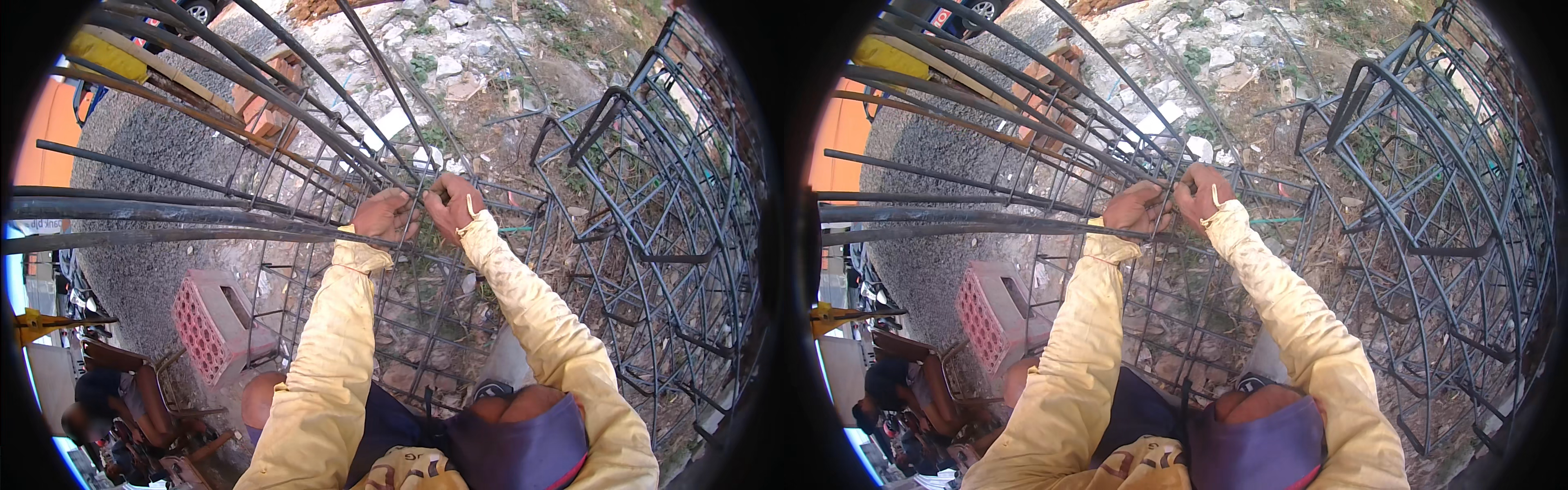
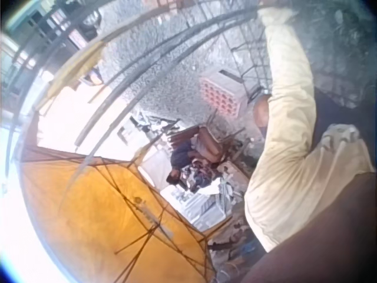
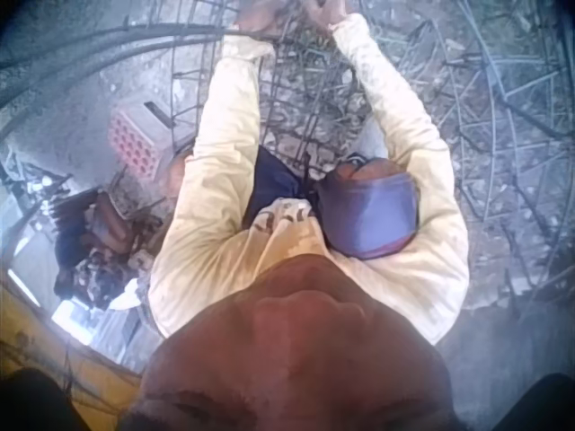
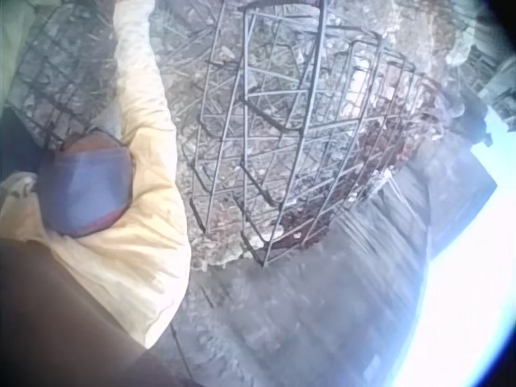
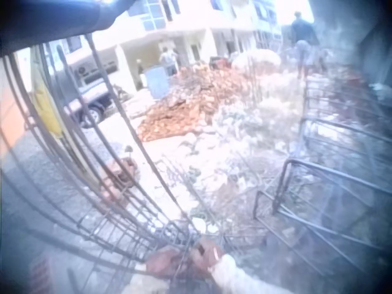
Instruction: The person uses pliers to twist wire ties around intersecting metal rods, securing a grid-like metal frame. The hands repeatedly wrap and twist wires at multiple joints to hold the structure together.
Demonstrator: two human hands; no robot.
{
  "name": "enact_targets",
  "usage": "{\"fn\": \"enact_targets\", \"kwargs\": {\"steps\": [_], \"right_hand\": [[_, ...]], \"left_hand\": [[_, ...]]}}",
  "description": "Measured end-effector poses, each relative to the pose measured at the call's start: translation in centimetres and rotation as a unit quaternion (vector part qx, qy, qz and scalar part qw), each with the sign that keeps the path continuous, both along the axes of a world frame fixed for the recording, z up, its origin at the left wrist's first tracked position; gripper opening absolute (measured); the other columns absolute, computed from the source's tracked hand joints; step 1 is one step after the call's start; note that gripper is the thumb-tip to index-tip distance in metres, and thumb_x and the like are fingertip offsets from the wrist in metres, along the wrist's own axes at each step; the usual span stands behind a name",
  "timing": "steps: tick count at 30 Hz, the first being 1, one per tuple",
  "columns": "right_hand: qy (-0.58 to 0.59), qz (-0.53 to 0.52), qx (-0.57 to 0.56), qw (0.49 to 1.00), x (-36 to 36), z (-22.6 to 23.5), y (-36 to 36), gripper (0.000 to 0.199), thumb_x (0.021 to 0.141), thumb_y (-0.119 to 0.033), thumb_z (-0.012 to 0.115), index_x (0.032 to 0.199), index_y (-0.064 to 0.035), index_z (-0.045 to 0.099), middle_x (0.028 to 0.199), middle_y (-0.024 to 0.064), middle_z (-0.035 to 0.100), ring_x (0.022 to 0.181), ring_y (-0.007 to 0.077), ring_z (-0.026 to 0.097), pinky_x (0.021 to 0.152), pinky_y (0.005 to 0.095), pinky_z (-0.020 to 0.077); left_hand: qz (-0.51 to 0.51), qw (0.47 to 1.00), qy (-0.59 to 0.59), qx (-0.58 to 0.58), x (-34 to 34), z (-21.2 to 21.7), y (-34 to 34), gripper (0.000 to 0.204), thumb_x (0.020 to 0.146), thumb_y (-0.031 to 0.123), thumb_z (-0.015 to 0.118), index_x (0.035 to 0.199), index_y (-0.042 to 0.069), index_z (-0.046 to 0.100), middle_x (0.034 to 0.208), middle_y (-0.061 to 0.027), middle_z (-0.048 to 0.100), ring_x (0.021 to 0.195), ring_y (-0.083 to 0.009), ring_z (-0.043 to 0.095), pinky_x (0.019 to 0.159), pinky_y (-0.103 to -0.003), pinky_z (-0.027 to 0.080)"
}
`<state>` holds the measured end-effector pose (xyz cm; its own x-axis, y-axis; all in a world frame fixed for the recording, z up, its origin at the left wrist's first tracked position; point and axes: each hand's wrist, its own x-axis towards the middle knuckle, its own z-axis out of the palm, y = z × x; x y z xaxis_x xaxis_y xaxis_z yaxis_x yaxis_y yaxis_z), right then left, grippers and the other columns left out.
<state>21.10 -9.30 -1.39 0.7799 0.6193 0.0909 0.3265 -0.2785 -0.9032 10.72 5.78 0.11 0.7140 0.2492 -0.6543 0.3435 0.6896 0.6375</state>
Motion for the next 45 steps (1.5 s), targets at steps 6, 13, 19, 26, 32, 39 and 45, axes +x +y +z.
{"fn": "enact_targets", "kwargs": {"steps": [6, 13, 19, 26, 32, 39, 45], "right_hand": [[0.413, -0.011, -0.031, 0.910, 1.3, 1.4, 1.0, 0.019, 0.089, -0.022, 0.064, 0.084, -0.0056, 0.055, 0.067, 0.0010, 0.053, 0.053, 0.0102, 0.048, 0.042, 0.0288, 0.0367], [0.399, -0.036, 0.097, 0.911, -3.3, -0.3, -1.2, 0.018, 0.093, -0.019, 0.067, 0.089, -0.0042, 0.057, 0.067, -0.0018, 0.050, 0.054, 0.0075, 0.046, 0.043, 0.0259, 0.0354], [-0.167, 0.050, -0.081, 0.981, -5.1, 0.9, -2.3, 0.015, 0.087, -0.014, 0.068, 0.099, -0.0049, 0.065, 0.089, 0.0170, 0.055, 0.081, 0.0367, 0.059, 0.068, 0.0415, 0.0475], [-0.328, 0.073, -0.040, 0.941, -2.0, 3.3, -0.5, 0.013, 0.089, -0.014, 0.065, 0.097, -0.0038, 0.064, 0.092, 0.0165, 0.062, 0.080, 0.0392, 0.061, 0.072, 0.0450, 0.0479], [0.221, -0.032, -0.017, 0.975, -1.2, 2.1, 1.2, 0.019, 0.099, -0.017, 0.050, 0.093, -0.0003, 0.056, 0.081, 0.0119, 0.067, 0.071, 0.0247, 0.066, 0.062, 0.0381, 0.0514], [0.578, 0.008, 0.096, 0.811, 1.8, -2.0, 0.2, 0.012, 0.097, -0.017, 0.056, 0.098, -0.0050, 0.059, 0.080, 0.0059, 0.066, 0.071, 0.0167, 0.067, 0.060, 0.0309, 0.0545], [-0.174, 0.072, -0.017, 0.982, 0.4, -1.1, -0.3, 0.025, 0.083, -0.014, 0.073, 0.106, -0.0079, 0.065, 0.104, 0.0140, 0.062, 0.096, 0.0318, 0.064, 0.081, 0.0415, 0.0536]], "left_hand": [[0.000, 0.998, -0.057, -0.019, -0.3, -2.1, 1.3, 0.009, 0.096, 0.010, 0.058, 0.103, 0.004, 0.059, 0.092, -0.0059, 0.063, 0.083, -0.0210, 0.064, 0.068, -0.035, 0.055], [0.044, 0.996, -0.073, -0.014, -0.1, -1.6, 0.2, 0.010, 0.093, 0.005, 0.061, 0.102, 0.002, 0.059, 0.095, -0.0074, 0.064, 0.087, -0.0219, 0.065, 0.073, -0.035, 0.056], [0.058, 0.994, -0.092, 0.005, -0.4, -2.0, 0.5, 0.015, 0.091, 0.004, 0.061, 0.105, 0.000, 0.061, 0.097, -0.0086, 0.064, 0.088, -0.0220, 0.065, 0.076, -0.036, 0.056], [0.048, 0.991, -0.121, 0.000, 0.0, -1.8, -0.1, 0.014, 0.092, 0.004, 0.061, 0.104, -0.002, 0.062, 0.095, -0.0090, 0.065, 0.083, -0.0190, 0.065, 0.074, -0.031, 0.055], [0.053, 0.994, -0.090, 0.018, -0.1, -1.9, 0.1, 0.011, 0.091, 0.004, 0.061, 0.101, -0.001, 0.063, 0.086, -0.0062, 0.065, 0.078, -0.0162, 0.064, 0.070, -0.028, 0.054], [0.043, 0.994, -0.098, 0.023, 0.0, -1.5, -0.1, 0.012, 0.090, 0.005, 0.061, 0.101, -0.001, 0.062, 0.087, -0.0070, 0.065, 0.079, -0.0167, 0.065, 0.068, -0.028, 0.055], [0.049, 0.993, -0.104, 0.024, -0.1, -2.5, 0.4, 0.011, 0.092, 0.005, 0.059, 0.101, 0.000, 0.062, 0.090, -0.0077, 0.065, 0.080, -0.0183, 0.065, 0.070, -0.029, 0.056]]}}
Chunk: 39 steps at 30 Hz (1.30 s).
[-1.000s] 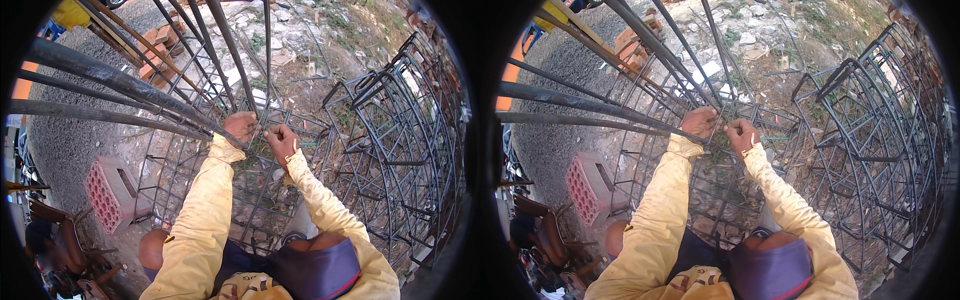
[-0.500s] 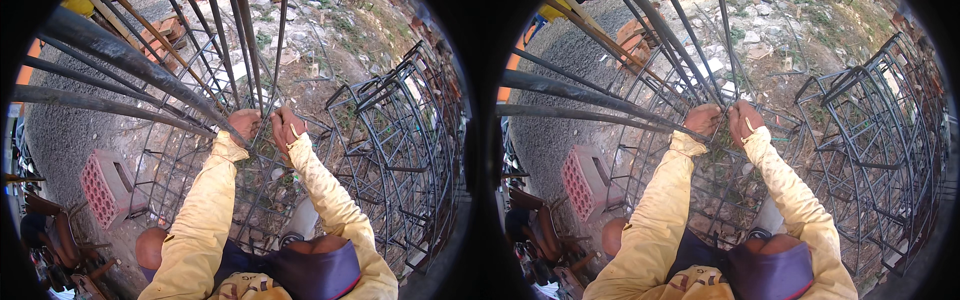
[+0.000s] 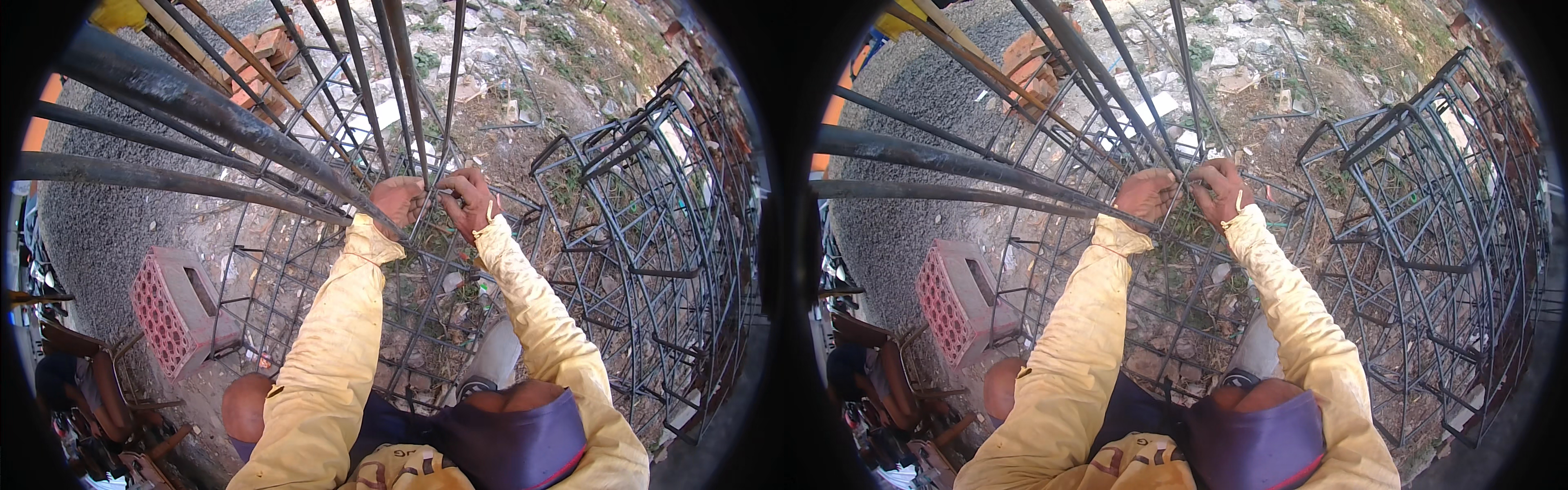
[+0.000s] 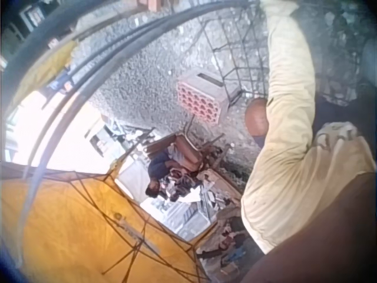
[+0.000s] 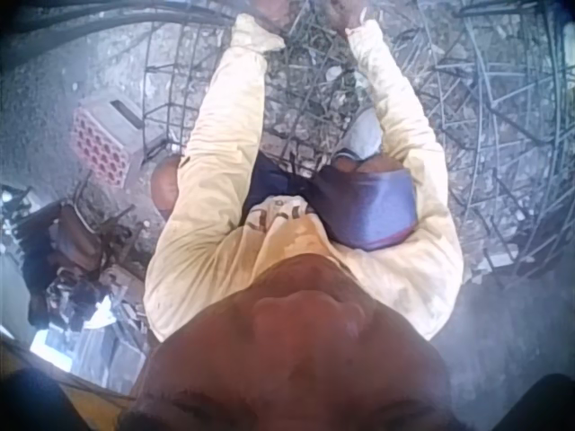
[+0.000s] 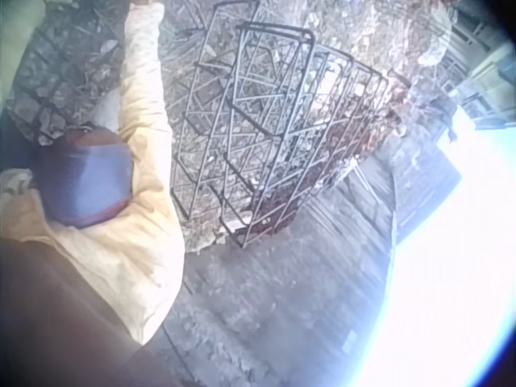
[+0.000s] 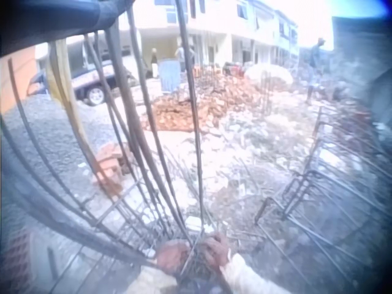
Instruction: The person uses pliers to twist wire ties around intersecting metal rods, securing a grid-like metal frame. The hands repeatedly wrap and twist wires at multiple joints to hold the structure together.
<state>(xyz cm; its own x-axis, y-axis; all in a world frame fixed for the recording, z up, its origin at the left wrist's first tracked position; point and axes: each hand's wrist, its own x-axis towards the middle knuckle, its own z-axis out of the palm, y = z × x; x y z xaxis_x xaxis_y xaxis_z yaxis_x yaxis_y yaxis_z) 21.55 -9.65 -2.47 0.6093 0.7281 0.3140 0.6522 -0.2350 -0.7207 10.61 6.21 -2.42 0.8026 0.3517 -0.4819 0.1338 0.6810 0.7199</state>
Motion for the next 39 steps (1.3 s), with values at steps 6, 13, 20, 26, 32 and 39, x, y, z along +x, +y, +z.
{"fn": "enact_targets", "kwargs": {"steps": [6, 13, 20, 26, 32, 39], "right_hand": [[-0.155, 0.101, 0.027, 0.982, 1.5, -0.1, -0.3, 0.026, 0.082, -0.018, 0.075, 0.106, -0.0101, 0.067, 0.105, 0.0117, 0.062, 0.094, 0.0342, 0.063, 0.084, 0.0426, 0.0517], [0.067, 0.045, -0.013, 0.997, 0.9, 0.3, 1.0, 0.022, 0.089, -0.027, 0.069, 0.088, -0.0060, 0.061, 0.079, 0.0086, 0.059, 0.073, 0.0239, 0.060, 0.066, 0.0378, 0.0491], [0.666, -0.055, 0.040, 0.743, -0.7, 0.1, 2.4, 0.026, 0.096, -0.030, 0.061, 0.077, -0.0120, 0.055, 0.068, -0.0023, 0.052, 0.054, 0.0086, 0.049, 0.047, 0.0260, 0.0414], [0.379, -0.022, -0.032, 0.925, 2.2, -0.5, -3.4, 0.023, 0.097, -0.023, 0.059, 0.103, -0.0019, 0.063, 0.080, 0.0005, 0.060, 0.066, 0.0074, 0.053, 0.059, 0.0254, 0.0442], [0.052, 0.082, -0.504, 0.858, -1.5, -5.0, -13.6, 0.078, 0.076, -0.041, 0.074, 0.143, -0.0134, 0.046, 0.133, 0.0245, 0.053, 0.123, 0.0415, 0.052, 0.103, 0.0489, 0.0440], [0.091, 0.034, -0.340, 0.935, -5.5, -9.8, -13.3, 0.062, 0.089, -0.040, 0.067, 0.142, -0.0163, 0.045, 0.137, 0.0197, 0.053, 0.129, 0.0399, 0.048, 0.108, 0.0496, 0.0385]], "left_hand": [[-0.004, 1.000, -0.001, -0.010, 0.0, -0.1, 0.0, 0.011, 0.092, 0.005, 0.060, 0.102, 0.000, 0.062, 0.091, -0.0080, 0.066, 0.080, -0.0185, 0.066, 0.069, -0.029, 0.056], [-0.010, 1.000, 0.017, 0.001, 0.0, 0.5, 0.1, 0.013, 0.092, 0.004, 0.058, 0.104, -0.001, 0.061, 0.091, -0.0081, 0.066, 0.079, -0.0174, 0.065, 0.068, -0.029, 0.055], [-0.016, 1.000, 0.024, 0.004, 0.1, -0.2, 0.6, 0.015, 0.094, 0.008, 0.059, 0.107, 0.000, 0.060, 0.092, -0.0067, 0.065, 0.081, -0.0178, 0.065, 0.069, -0.030, 0.055], [-0.002, 0.999, 0.039, 0.027, 0.2, 0.3, -0.1, 0.019, 0.095, 0.010, 0.060, 0.110, -0.001, 0.060, 0.095, -0.0072, 0.065, 0.084, -0.0200, 0.065, 0.069, -0.031, 0.055], [0.004, 0.999, 0.038, 0.015, 0.1, 0.7, -0.1, 0.022, 0.093, 0.009, 0.060, 0.112, -0.002, 0.059, 0.095, -0.0078, 0.064, 0.084, -0.0208, 0.065, 0.069, -0.031, 0.054], [0.001, 0.999, 0.041, 0.009, 0.3, 0.7, -0.1, 0.020, 0.093, 0.007, 0.060, 0.111, -0.002, 0.059, 0.094, -0.0076, 0.064, 0.082, -0.0198, 0.064, 0.068, -0.031, 0.055]]}}
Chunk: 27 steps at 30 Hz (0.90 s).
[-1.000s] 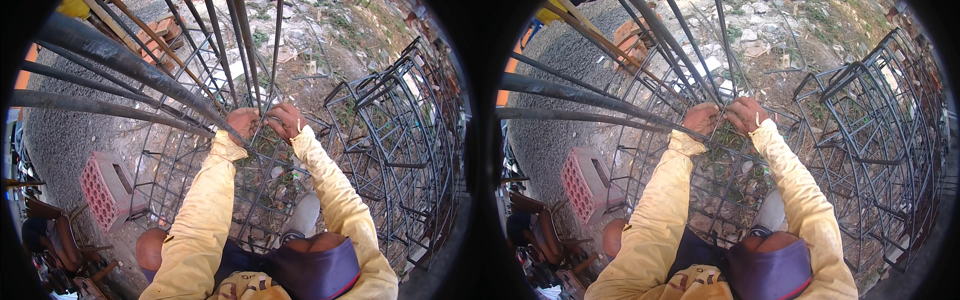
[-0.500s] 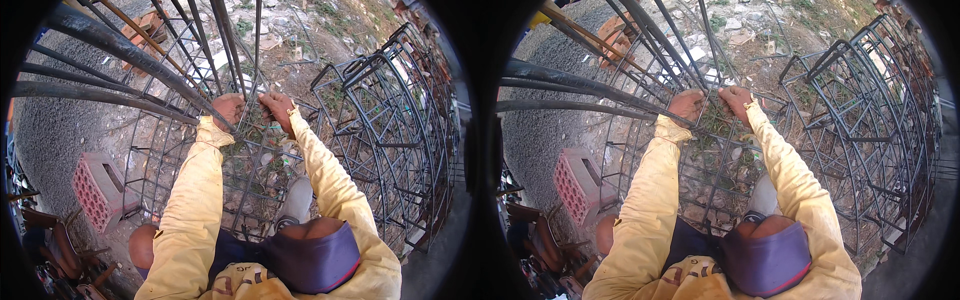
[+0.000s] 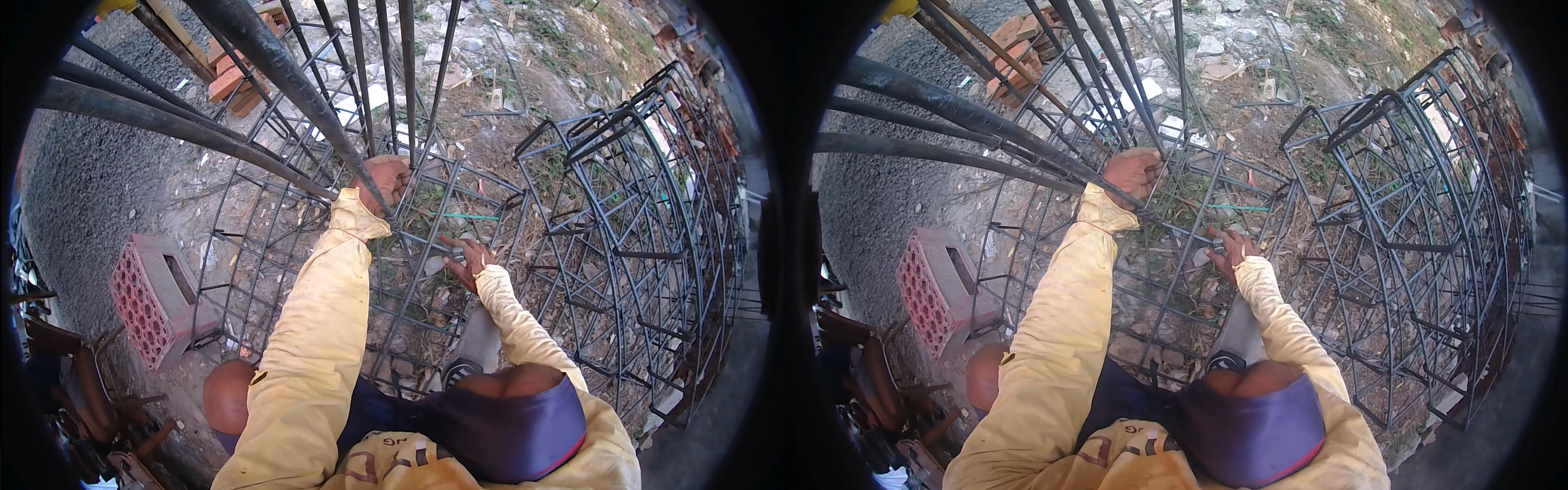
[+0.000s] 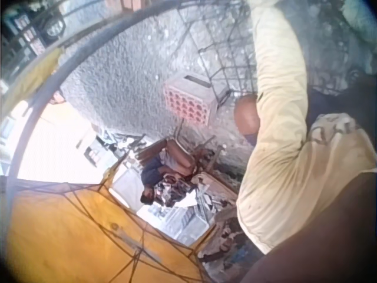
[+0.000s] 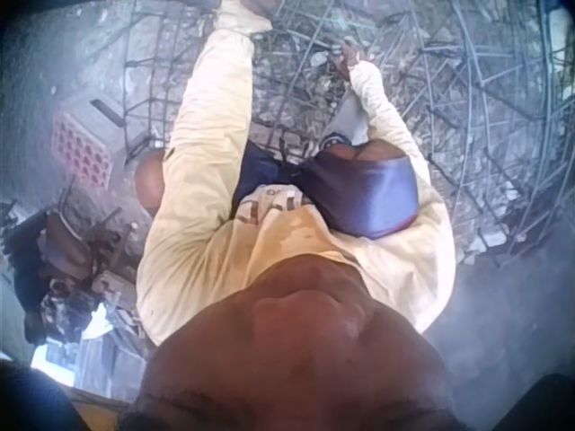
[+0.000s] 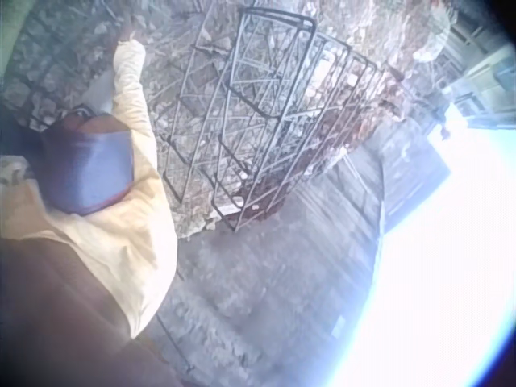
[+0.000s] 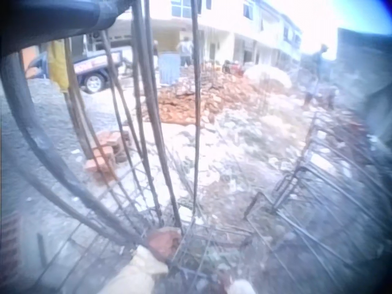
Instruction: The person uses pliers to twist wire ties around intersecting metal rods, securing a grid-like metal frame. The hands repeatedly wrap and twist wires at multiple joints to hold the structure together.
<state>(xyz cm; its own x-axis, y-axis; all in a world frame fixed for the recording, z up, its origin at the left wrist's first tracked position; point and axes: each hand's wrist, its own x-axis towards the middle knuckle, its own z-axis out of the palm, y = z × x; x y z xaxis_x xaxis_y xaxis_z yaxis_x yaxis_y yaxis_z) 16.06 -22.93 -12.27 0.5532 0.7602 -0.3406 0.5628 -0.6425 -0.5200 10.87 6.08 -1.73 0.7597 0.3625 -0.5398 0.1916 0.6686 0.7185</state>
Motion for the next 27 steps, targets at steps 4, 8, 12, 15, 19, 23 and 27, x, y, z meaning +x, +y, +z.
{"fn": "enact_targets", "kwargs": {"steps": [4, 8, 12, 15, 19, 23, 27], "right_hand": [[0.135, -0.077, 0.163, 0.974, 0.1, 0.1, 0.4, 0.038, 0.096, -0.032, 0.061, 0.123, -0.0069, 0.055, 0.108, 0.0161, 0.067, 0.108, 0.0326, 0.064, 0.091, 0.0438, 0.0497], [0.082, -0.141, 0.315, 0.935, 2.5, 7.6, 2.4, 0.038, 0.102, -0.039, 0.050, 0.121, -0.0059, 0.051, 0.093, 0.0104, 0.064, 0.083, 0.0192, 0.067, 0.075, 0.0338, 0.0522], [0.353, -0.303, 0.482, 0.743, 4.7, 19.5, 6.2, 0.044, 0.104, -0.043, 0.043, 0.135, -0.0108, 0.041, 0.086, 0.0093, 0.061, 0.071, 0.0213, 0.066, 0.068, 0.0394, 0.0595], [0.630, -0.263, 0.366, 0.632, 3.8, 17.0, 4.1, 0.036, 0.101, -0.027, 0.054, 0.132, -0.0113, 0.046, 0.090, 0.0098, 0.062, 0.071, 0.0213, 0.067, 0.065, 0.0409, 0.0622], [0.652, -0.292, 0.196, 0.672, 2.2, 12.2, 1.4, 0.043, 0.092, -0.006, 0.058, 0.133, -0.0127, 0.048, 0.095, 0.0077, 0.061, 0.071, 0.0199, 0.066, 0.062, 0.0384, 0.0610], [0.420, -0.203, 0.111, 0.877, 2.0, 12.9, 1.4, 0.065, 0.086, 0.003, 0.053, 0.147, -0.0162, 0.040, 0.099, 0.0063, 0.058, 0.071, 0.0160, 0.062, 0.064, 0.0350, 0.0591], [0.223, 0.045, 0.087, 0.970, 5.2, 15.5, 3.0, 0.079, 0.084, 0.007, 0.052, 0.155, -0.0169, 0.027, 0.111, 0.0095, 0.058, 0.094, 0.0219, 0.064, 0.082, 0.0365, 0.0552]], "left_hand": [[-0.004, 1.000, -0.011, 0.001, 0.1, -0.4, -0.2, 0.018, 0.093, 0.008, 0.061, 0.108, -0.002, 0.060, 0.092, -0.0067, 0.064, 0.080, -0.0188, 0.065, 0.068, -0.031, 0.055], [-0.013, 1.000, -0.013, 0.001, 0.0, -0.5, 0.1, 0.016, 0.093, 0.009, 0.062, 0.106, -0.001, 0.061, 0.090, -0.0061, 0.064, 0.079, -0.0182, 0.065, 0.067, -0.030, 0.056], [-0.038, 0.999, -0.014, -0.002, -0.2, -0.3, 0.7, 0.017, 0.093, 0.009, 0.063, 0.106, -0.001, 0.062, 0.090, -0.0059, 0.064, 0.079, -0.0177, 0.065, 0.068, -0.029, 0.056], [-0.017, 0.999, -0.031, -0.006, -0.7, -0.1, 0.2, 0.017, 0.093, 0.010, 0.063, 0.106, -0.001, 0.061, 0.090, -0.0056, 0.064, 0.079, -0.0179, 0.064, 0.068, -0.029, 0.056], [-0.031, 0.999, -0.015, 0.006, 0.3, -0.3, -0.1, 0.018, 0.092, 0.009, 0.062, 0.107, -0.001, 0.060, 0.090, -0.0054, 0.064, 0.078, -0.0187, 0.064, 0.066, -0.030, 0.055], [-0.022, 0.999, -0.017, -0.016, 0.0, -0.7, 0.2, 0.019, 0.093, 0.009, 0.062, 0.109, 0.000, 0.060, 0.091, -0.0060, 0.064, 0.080, -0.0201, 0.064, 0.068, -0.031, 0.055], [-0.035, 0.999, -0.018, -0.009, -0.1, -0.9, 0.6, 0.019, 0.093, 0.008, 0.061, 0.109, 0.000, 0.060, 0.093, -0.0070, 0.064, 0.083, -0.0212, 0.064, 0.071, -0.034, 0.056]]}}
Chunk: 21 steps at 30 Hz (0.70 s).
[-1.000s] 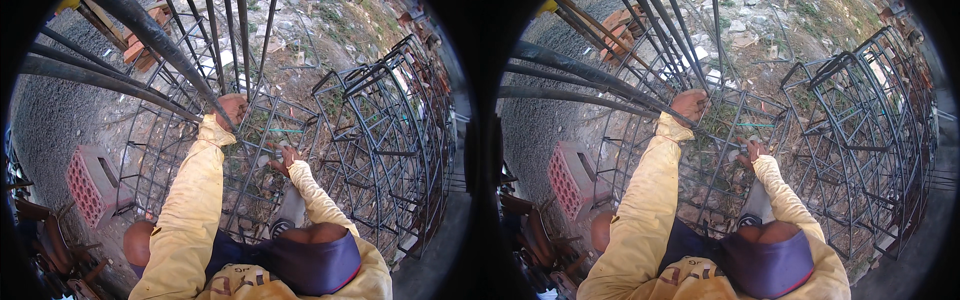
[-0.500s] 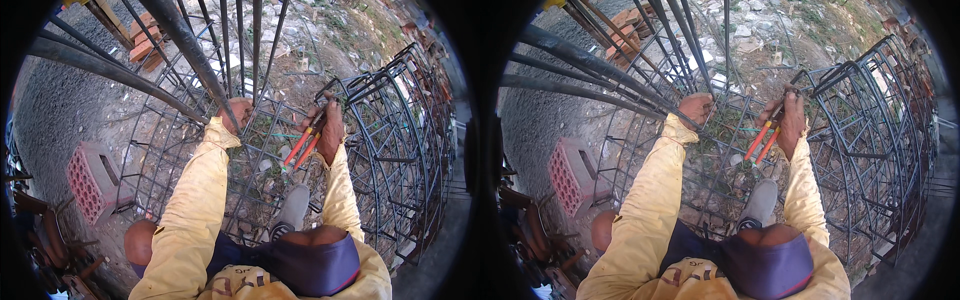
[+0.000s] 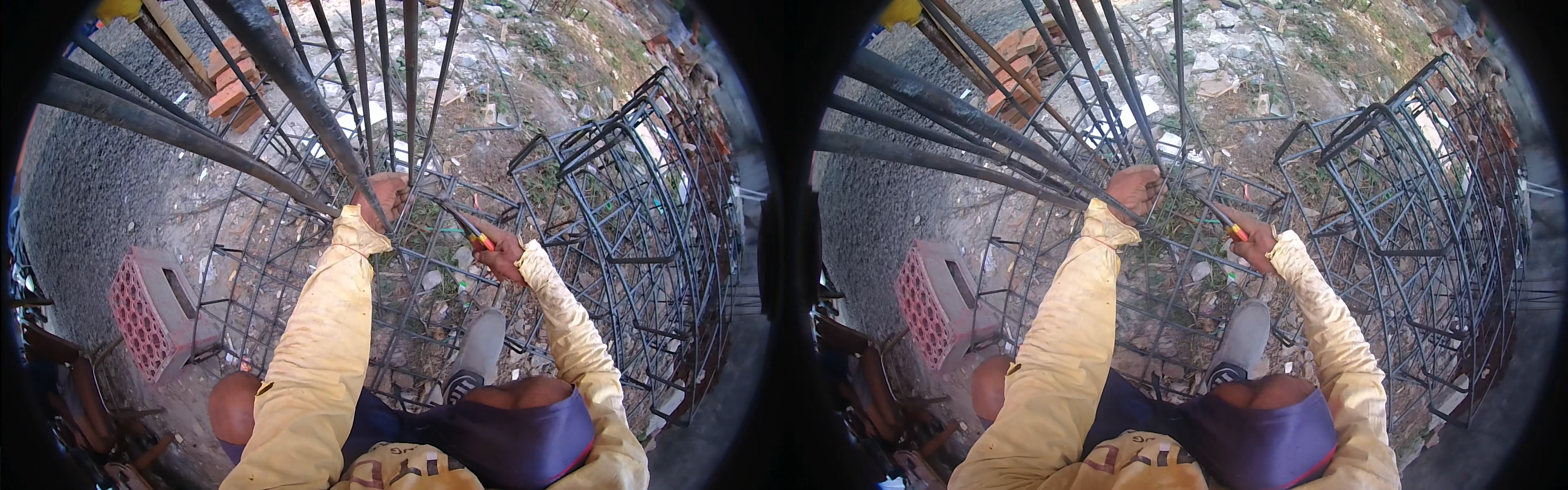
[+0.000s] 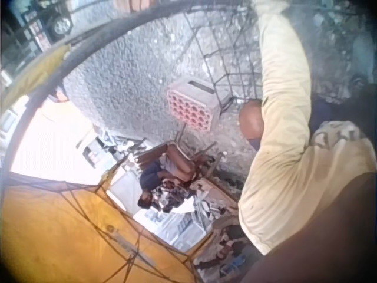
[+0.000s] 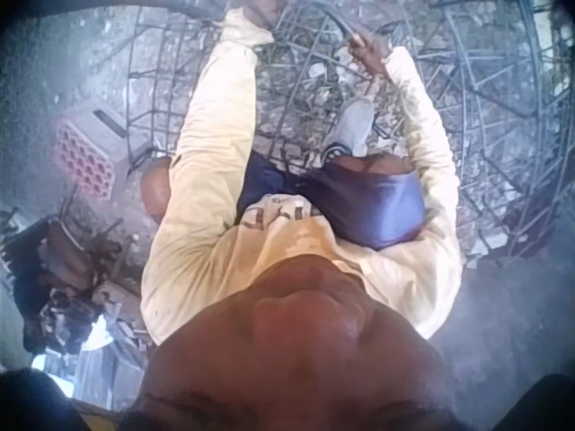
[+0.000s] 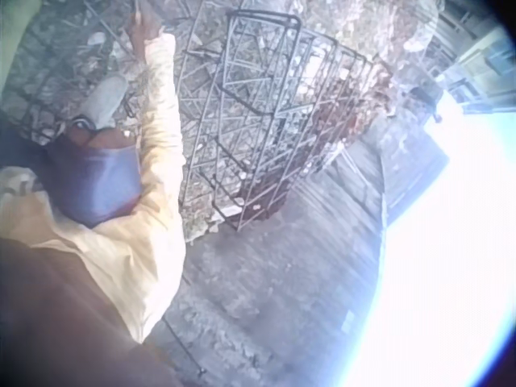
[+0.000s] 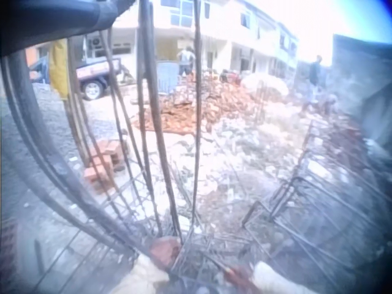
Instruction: The person uses pliers to twist wire ties around intersecting metal rods, securing a grid-like metal frame. The hands repeatedly wrap and twist wires at multiple joints to hold the structure together.
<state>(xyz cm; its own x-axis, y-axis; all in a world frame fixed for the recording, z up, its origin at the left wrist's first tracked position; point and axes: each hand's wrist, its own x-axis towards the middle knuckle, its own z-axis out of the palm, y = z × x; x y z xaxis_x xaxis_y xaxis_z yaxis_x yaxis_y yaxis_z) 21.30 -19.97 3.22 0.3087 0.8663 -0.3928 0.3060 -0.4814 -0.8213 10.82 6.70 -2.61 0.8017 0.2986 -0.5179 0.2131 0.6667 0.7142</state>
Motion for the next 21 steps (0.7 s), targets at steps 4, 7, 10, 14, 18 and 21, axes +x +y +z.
{"fn": "enact_targets", "kwargs": {"steps": [4, 7, 10, 14, 18, 21], "right_hand": [[-0.243, 0.114, -0.028, 0.963, 2.6, -0.4, 1.6, 0.078, 0.085, 0.002, 0.053, 0.155, -0.0206, 0.028, 0.141, 0.0184, 0.051, 0.118, 0.0389, 0.058, 0.097, 0.0426, 0.0469], [-0.233, 0.138, -0.102, 0.957, 2.9, 2.0, 3.5, 0.078, 0.084, 0.001, 0.053, 0.154, -0.0225, 0.030, 0.142, 0.0207, 0.052, 0.116, 0.0411, 0.058, 0.095, 0.0414, 0.0475], [-0.218, 0.170, -0.097, 0.956, 3.7, 2.8, 4.0, 0.078, 0.083, 0.002, 0.052, 0.153, -0.0227, 0.031, 0.133, 0.0209, 0.057, 0.108, 0.0378, 0.061, 0.090, 0.0392, 0.0486], [-0.148, 0.187, -0.063, 0.969, 4.5, 3.8, 5.0, 0.073, 0.084, 0.003, 0.050, 0.152, -0.0190, 0.034, 0.102, 0.0126, 0.065, 0.086, 0.0209, 0.065, 0.073, 0.0327, 0.0488], [-0.070, 0.155, -0.126, 0.977, 4.5, 5.6, 6.4, 0.060, 0.091, -0.005, 0.052, 0.148, -0.0127, 0.036, 0.081, 0.0071, 0.064, 0.072, 0.0158, 0.065, 0.063, 0.0297, 0.0512], [-0.022, 0.125, -0.188, 0.974, 4.6, 6.2, 6.7, 0.051, 0.097, -0.013, 0.053, 0.145, -0.0076, 0.038, 0.072, 0.0047, 0.061, 0.063, 0.0150, 0.064, 0.058, 0.0290, 0.0538]], "left_hand": [[0.019, 0.997, -0.059, -0.054, -0.5, 0.2, -0.4, 0.020, 0.092, 0.005, 0.061, 0.111, -0.002, 0.059, 0.093, -0.0086, 0.065, 0.083, -0.0212, 0.065, 0.070, -0.033, 0.057], [0.032, 0.999, -0.021, -0.007, 0.0, -0.2, -0.3, 0.022, 0.092, 0.004, 0.061, 0.112, -0.005, 0.058, 0.093, -0.0101, 0.065, 0.080, -0.0207, 0.066, 0.067, -0.031, 0.057], [0.034, 0.999, -0.017, -0.002, 0.1, -0.2, -0.4, 0.021, 0.092, 0.002, 0.060, 0.111, -0.007, 0.058, 0.092, -0.0110, 0.065, 0.076, -0.0198, 0.066, 0.064, -0.029, 0.057], [0.028, 1.000, -0.011, 0.008, 0.3, -0.6, -0.5, 0.021, 0.092, 0.003, 0.061, 0.111, -0.006, 0.059, 0.093, -0.0109, 0.065, 0.078, -0.0203, 0.065, 0.067, -0.031, 0.057], [0.032, 0.999, -0.041, -0.010, 0.1, -1.8, 0.1, 0.021, 0.092, 0.004, 0.062, 0.110, -0.005, 0.059, 0.095, -0.0104, 0.065, 0.082, -0.0214, 0.065, 0.070, -0.032, 0.056], [0.014, 0.999, -0.031, -0.005, 0.2, -1.5, -0.1, 0.020, 0.092, 0.005, 0.062, 0.110, -0.004, 0.060, 0.095, -0.0096, 0.065, 0.083, -0.0216, 0.065, 0.070, -0.032, 0.055]]}}
